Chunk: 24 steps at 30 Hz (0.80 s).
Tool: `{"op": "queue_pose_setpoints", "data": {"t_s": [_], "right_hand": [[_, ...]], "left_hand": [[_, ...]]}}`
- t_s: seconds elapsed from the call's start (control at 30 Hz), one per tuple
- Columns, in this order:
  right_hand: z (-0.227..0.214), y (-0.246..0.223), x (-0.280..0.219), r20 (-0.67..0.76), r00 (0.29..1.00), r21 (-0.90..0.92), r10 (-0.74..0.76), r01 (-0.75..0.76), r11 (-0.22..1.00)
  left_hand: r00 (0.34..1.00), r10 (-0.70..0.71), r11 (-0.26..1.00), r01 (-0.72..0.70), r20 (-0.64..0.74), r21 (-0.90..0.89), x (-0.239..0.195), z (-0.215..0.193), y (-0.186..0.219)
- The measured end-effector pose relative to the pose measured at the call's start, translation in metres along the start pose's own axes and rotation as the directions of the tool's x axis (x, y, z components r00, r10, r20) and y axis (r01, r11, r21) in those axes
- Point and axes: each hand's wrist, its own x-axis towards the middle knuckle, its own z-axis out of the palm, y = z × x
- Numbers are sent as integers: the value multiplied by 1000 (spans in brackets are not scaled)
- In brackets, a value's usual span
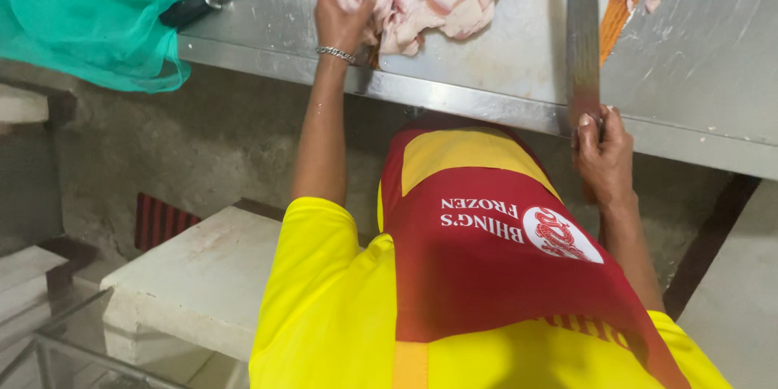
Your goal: The person slices pieces of raw meat into smaller portions using a large knife on a cutting board, frequently moving sliced and unsliced pieces on the metal workspace and using a honing rod to sharpen the blade.
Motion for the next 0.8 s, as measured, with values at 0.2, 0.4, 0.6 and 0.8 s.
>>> {"op": "queue_pose_setpoints", "data": {"t_s": [0.2,0.4,0.6,0.8], "right_hand": [[9,3,-1,-54,998,19,34,-33,999],[35,-9,3,-111,994,59,0,6,998],[41,-30,4,-117,993,-333,33,-70,940],[27,-62,5,68,993,-646,-92,115,755]], "left_hand": [[986,70,997,-68,153,-21,18,53,23],[811,-262,811,-109,523,575,29,126,74],[777,94,702,-495,623,511,11,123,55],[844,7,711,-381,536,591,16,129,42]]}}
